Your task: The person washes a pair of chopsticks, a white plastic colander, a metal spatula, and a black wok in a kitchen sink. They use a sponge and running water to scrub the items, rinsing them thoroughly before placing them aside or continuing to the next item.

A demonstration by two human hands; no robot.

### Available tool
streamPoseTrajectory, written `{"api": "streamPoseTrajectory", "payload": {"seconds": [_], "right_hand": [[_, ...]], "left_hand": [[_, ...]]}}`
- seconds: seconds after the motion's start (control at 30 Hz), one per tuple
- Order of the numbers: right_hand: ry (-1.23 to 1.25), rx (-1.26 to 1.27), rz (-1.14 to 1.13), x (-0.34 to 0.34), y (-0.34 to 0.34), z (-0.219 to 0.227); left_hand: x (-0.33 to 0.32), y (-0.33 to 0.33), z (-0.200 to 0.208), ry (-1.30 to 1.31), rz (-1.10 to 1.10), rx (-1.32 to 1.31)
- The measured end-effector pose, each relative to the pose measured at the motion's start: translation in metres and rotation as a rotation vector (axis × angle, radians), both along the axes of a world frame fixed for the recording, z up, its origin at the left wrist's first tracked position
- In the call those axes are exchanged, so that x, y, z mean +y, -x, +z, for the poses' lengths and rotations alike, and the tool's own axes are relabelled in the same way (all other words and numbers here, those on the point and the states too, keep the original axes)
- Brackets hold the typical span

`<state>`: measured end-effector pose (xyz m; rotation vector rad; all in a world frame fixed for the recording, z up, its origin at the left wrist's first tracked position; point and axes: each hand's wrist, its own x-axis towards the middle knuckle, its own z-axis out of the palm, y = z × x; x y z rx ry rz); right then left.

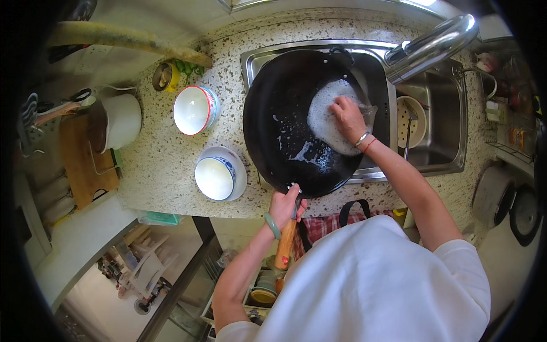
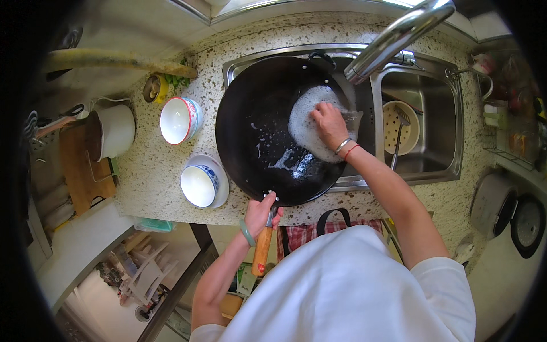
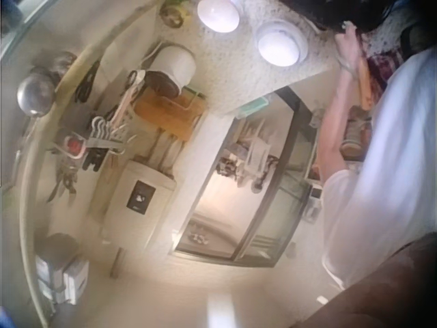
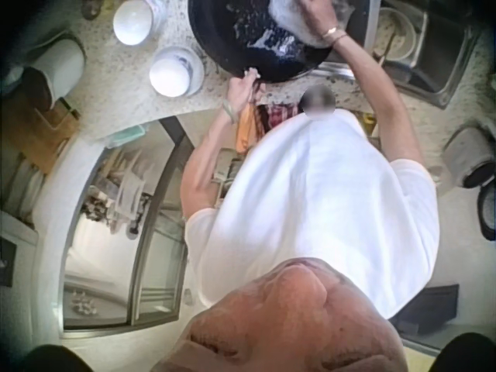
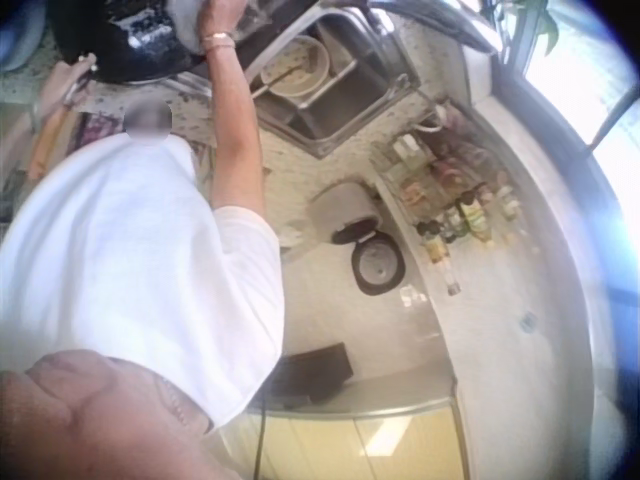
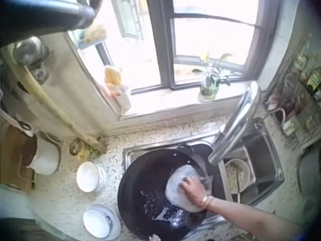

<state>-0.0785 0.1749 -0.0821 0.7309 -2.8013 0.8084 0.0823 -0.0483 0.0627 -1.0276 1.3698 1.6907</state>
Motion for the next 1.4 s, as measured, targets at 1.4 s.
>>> {"api": "streamPoseTrajectory", "payload": {"seconds": [1.4], "right_hand": [[-0.006, -0.342, 0.190, -0.016, -0.047, -0.021]], "left_hand": [[-0.008, 0.021, 0.046, 0.053, -0.039, -0.098]]}}
